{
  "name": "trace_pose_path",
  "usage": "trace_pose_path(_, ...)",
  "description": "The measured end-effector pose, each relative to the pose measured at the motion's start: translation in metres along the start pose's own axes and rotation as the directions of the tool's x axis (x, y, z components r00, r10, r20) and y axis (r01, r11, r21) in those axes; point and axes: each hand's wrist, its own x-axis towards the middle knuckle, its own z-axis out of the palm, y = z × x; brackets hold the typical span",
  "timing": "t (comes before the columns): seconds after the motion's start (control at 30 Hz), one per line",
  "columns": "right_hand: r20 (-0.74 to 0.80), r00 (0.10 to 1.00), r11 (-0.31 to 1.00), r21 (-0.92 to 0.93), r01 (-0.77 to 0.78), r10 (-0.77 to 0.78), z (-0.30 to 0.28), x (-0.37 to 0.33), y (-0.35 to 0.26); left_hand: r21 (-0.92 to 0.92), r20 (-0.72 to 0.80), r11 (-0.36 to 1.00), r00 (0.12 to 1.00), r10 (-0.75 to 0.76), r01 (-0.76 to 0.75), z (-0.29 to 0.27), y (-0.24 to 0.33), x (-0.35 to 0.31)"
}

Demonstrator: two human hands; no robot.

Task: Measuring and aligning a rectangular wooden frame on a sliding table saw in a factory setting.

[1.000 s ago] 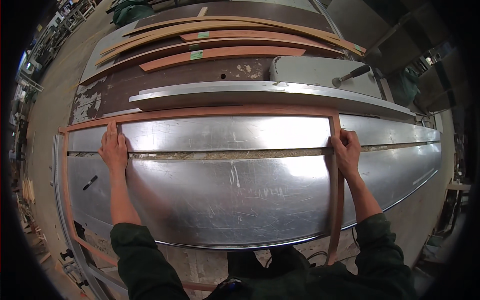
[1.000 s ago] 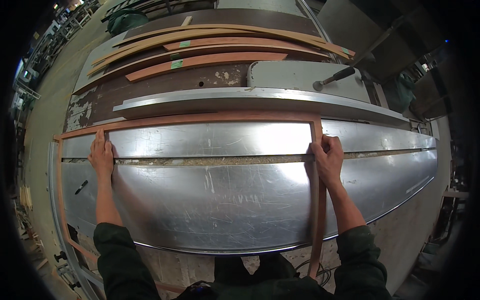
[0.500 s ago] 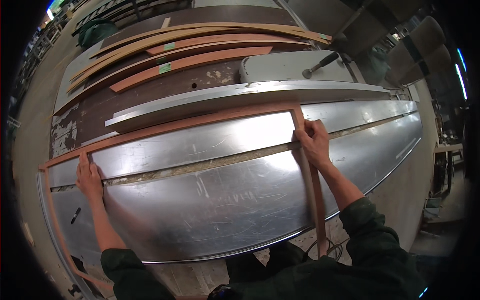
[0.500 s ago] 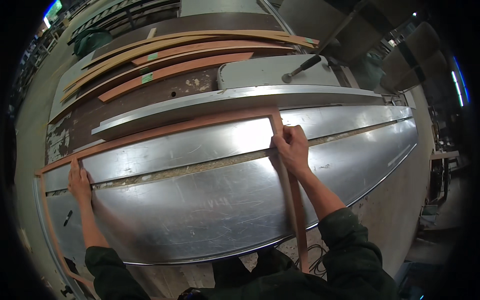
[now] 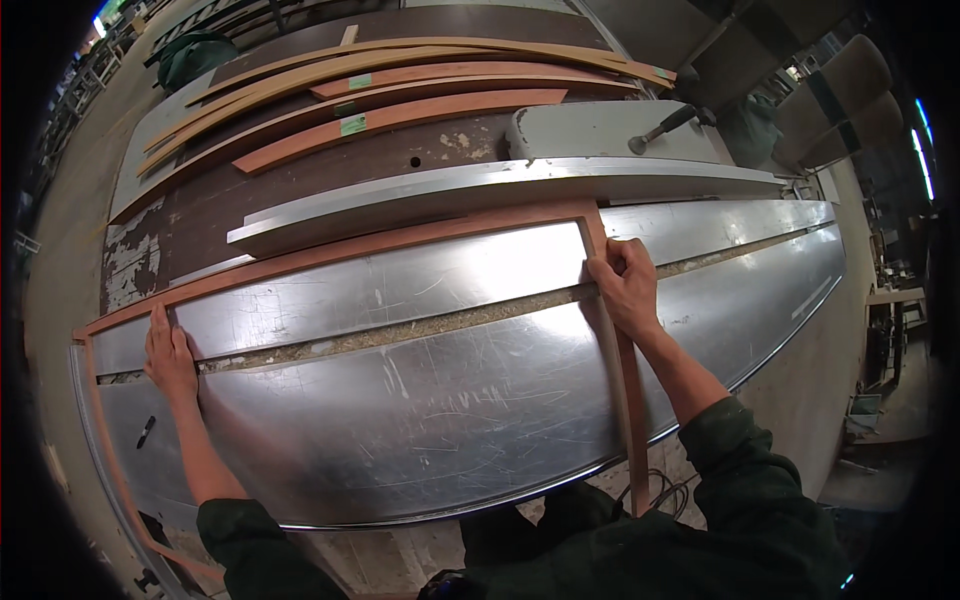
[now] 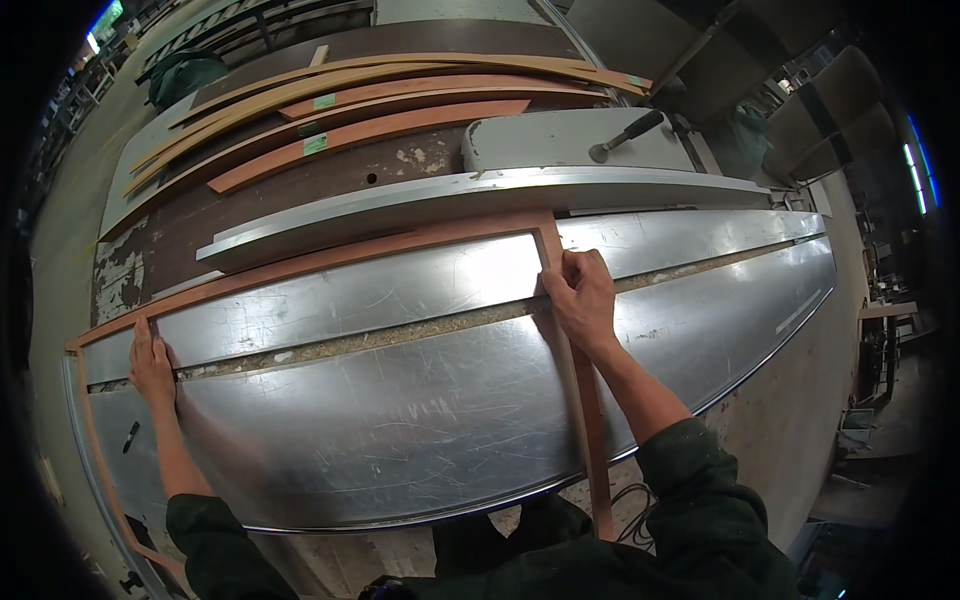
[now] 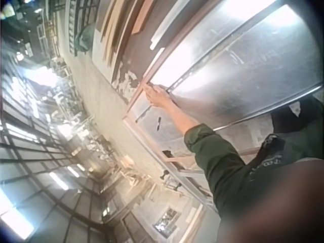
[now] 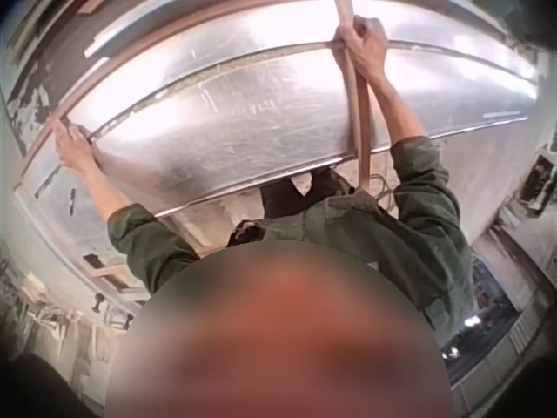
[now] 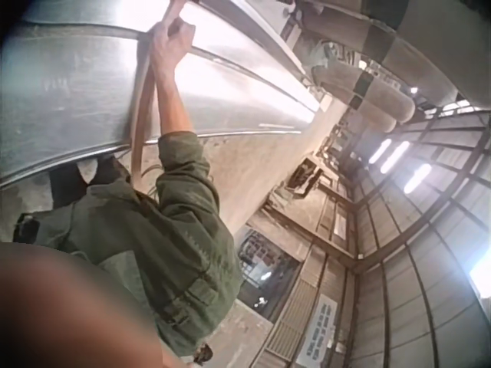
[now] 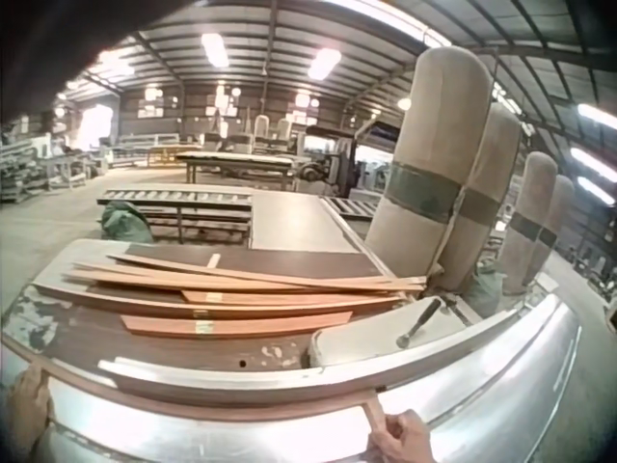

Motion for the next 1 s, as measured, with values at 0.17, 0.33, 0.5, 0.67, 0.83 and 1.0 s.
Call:
trace_pose_path(0.17,-0.022,0.999,0.998,0.03,0.05,-0.05,0.01,-0.002,0.0,-0.029,-0.014,1.0,1.0,0.007,-0.008,0.002,-0.007,0.002)
trace_pose_path(0.33,-0.013,0.998,0.998,0.025,0.054,-0.053,0.019,-0.005,-0.004,-0.025,0.003,0.999,1.0,-0.02,0.02,0.005,-0.018,0.006)
trace_pose_path(0.5,-0.005,0.999,0.999,0.001,0.048,-0.048,0.028,-0.007,-0.01,-0.02,-0.009,1.0,1.0,0.002,-0.002,0.007,-0.029,0.008)
trace_pose_path(0.67,-0.011,0.999,0.999,0.018,0.043,-0.043,0.038,-0.01,-0.014,0.0,-0.005,1.0,1.0,-0.007,0.007,0.012,-0.04,0.01)
trace_pose_path(0.83,0.001,0.999,0.999,0.026,0.035,-0.035,0.047,-0.013,-0.018,0.038,0.0,0.999,1.0,-0.019,0.019,0.019,-0.054,0.014)
trace_pose_path(1.0,-0.004,0.999,0.999,0.009,0.039,-0.039,0.055,-0.015,-0.026,0.013,-0.016,1.0,1.0,0.006,-0.006,0.025,-0.067,0.018)
